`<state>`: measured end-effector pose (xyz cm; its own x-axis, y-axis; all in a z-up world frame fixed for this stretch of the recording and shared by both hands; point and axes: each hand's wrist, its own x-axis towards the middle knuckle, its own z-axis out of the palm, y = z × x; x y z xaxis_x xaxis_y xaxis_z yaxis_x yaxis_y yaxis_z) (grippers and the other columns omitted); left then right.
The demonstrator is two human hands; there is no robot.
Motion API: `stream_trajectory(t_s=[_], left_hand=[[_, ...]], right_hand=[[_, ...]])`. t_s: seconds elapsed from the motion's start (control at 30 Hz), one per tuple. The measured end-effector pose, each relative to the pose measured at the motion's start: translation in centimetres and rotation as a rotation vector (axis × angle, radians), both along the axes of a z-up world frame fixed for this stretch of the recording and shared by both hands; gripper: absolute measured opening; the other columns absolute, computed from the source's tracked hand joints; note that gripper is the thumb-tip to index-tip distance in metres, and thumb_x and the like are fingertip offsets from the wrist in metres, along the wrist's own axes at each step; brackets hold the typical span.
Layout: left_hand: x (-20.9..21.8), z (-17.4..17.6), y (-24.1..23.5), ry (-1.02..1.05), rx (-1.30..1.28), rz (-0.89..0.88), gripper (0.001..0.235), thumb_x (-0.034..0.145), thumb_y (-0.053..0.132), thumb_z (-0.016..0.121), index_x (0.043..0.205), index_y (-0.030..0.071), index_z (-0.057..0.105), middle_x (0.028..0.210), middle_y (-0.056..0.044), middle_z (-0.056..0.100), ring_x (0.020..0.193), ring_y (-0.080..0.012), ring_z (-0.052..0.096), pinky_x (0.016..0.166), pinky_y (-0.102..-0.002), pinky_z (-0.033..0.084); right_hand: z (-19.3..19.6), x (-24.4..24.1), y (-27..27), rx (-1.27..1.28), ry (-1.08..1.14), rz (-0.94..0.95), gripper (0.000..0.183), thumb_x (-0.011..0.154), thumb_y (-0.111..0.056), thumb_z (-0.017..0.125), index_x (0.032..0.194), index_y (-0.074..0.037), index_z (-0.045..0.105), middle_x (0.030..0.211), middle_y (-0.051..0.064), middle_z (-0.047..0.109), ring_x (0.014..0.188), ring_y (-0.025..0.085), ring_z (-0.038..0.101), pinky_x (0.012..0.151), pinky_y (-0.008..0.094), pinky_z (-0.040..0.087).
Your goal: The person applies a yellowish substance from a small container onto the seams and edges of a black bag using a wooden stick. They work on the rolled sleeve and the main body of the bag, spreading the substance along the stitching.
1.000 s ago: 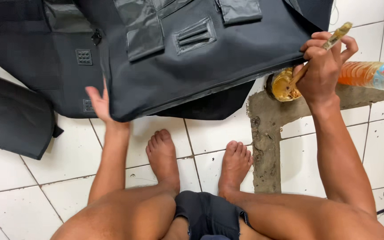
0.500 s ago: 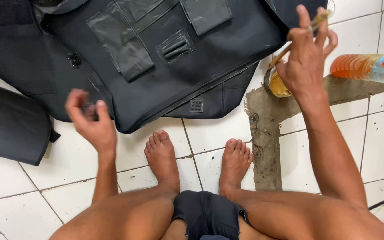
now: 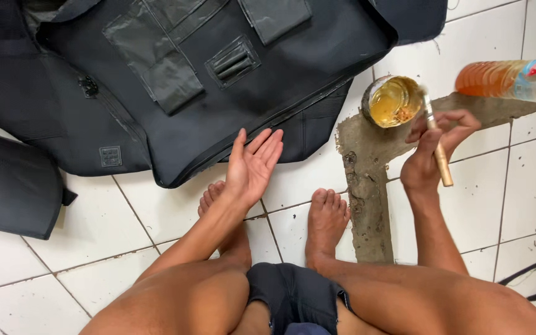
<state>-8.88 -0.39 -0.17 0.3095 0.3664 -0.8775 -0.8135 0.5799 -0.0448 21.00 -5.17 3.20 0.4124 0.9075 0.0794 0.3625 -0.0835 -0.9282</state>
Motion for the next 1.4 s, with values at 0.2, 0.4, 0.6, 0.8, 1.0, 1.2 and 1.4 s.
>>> stream_trajectory(t_s=[0.2, 0.4, 0.6, 0.8, 1.0, 1.2, 1.4], left_hand=[[-1.2, -2.0, -1.9, 0.164, 0.039, -0.232, 0.054, 0.104, 0.042, 0.059, 0.135, -0.002, 0.061, 0.131, -0.017, 0.071, 0.113, -0.0221, 0.075, 0.093, -0.026, 0.064], [-0.6, -0.3, -0.9, 0.782, 0.928, -0.871, 0.026, 0.100, 0.018, 0.070, 0.123, 0.006, 0.073, 0.099, -0.017, 0.078, 0.086, -0.0241, 0.079, 0.077, -0.032, 0.068], [-0.8, -1.2, 1.9, 1.355, 1.327, -1.176, 0.023, 0.103, 0.014, 0.067, 0.125, 0.008, 0.070, 0.106, -0.011, 0.073, 0.097, -0.0246, 0.074, 0.083, -0.035, 0.063], [0.8, -0.9, 0.1, 0.235, 0.293, -0.497, 0.049, 0.107, 0.021, 0.053, 0.147, -0.007, 0.051, 0.145, -0.036, 0.057, 0.133, -0.0404, 0.062, 0.114, -0.046, 0.050], [0.1, -2.0, -1.0, 0.040, 0.052, -0.099, 0.065, 0.109, 0.035, 0.055, 0.156, -0.007, 0.039, 0.161, -0.031, 0.042, 0.144, -0.0371, 0.051, 0.117, -0.042, 0.049], [-0.9, -5.5, -1.7, -0.001, -0.072, 0.051, 0.064, 0.103, 0.041, 0.065, 0.144, -0.006, 0.051, 0.148, -0.031, 0.056, 0.119, -0.0280, 0.072, 0.095, -0.027, 0.064], [0.1, -3.9, -0.1, 0.098, -0.178, 0.033, 0.051, 0.092, 0.049, 0.070, 0.126, 0.012, 0.063, 0.127, -0.019, 0.070, 0.058, 0.0003, 0.062, 0.046, -0.006, 0.053]], right_hand=[[-2.9, 2.1, -2.2, -0.153, -0.312, -0.032, 0.022, 0.120, -0.019, 0.057, 0.115, 0.003, 0.056, 0.080, 0.016, 0.054, 0.067, 0.022, 0.049, 0.067, 0.034, 0.043], [-2.4, 2.0, -1.3, -0.132, -0.391, 0.049, 0.006, 0.109, 0.000, 0.073, 0.110, 0.005, 0.071, 0.088, 0.023, 0.067, 0.078, 0.037, 0.066, 0.073, 0.044, 0.051], [-1.9, 1.9, -1.1, -0.159, -0.400, 0.072, 0.004, 0.109, 0.000, 0.073, 0.112, 0.003, 0.073, 0.087, 0.021, 0.067, 0.077, 0.034, 0.066, 0.074, 0.043, 0.053], [-2.4, 2.4, -1.4, -0.203, -0.309, 0.080, 0.005, 0.106, 0.001, 0.075, 0.110, 0.003, 0.075, 0.090, 0.023, 0.068, 0.076, 0.036, 0.066, 0.069, 0.045, 0.051], [-2.6, 2.5, -1.6, -0.176, -0.199, -0.014, 0.005, 0.112, -0.001, 0.071, 0.113, 0.003, 0.073, 0.082, 0.015, 0.064, 0.071, 0.019, 0.055, 0.064, 0.035, 0.047], [-2.6, 2.4, -2.2, -0.164, -0.140, -0.044, 0.005, 0.113, 0.001, 0.070, 0.114, 0.005, 0.072, 0.081, 0.014, 0.059, 0.073, 0.017, 0.052, 0.066, 0.033, 0.047], [-1.9, 1.9, -2.0, -0.207, -0.132, -0.106, 0.009, 0.114, -0.008, 0.065, 0.113, 0.000, 0.068, 0.095, 0.006, 0.064, 0.075, 0.010, 0.050, 0.065, 0.024, 0.039]])
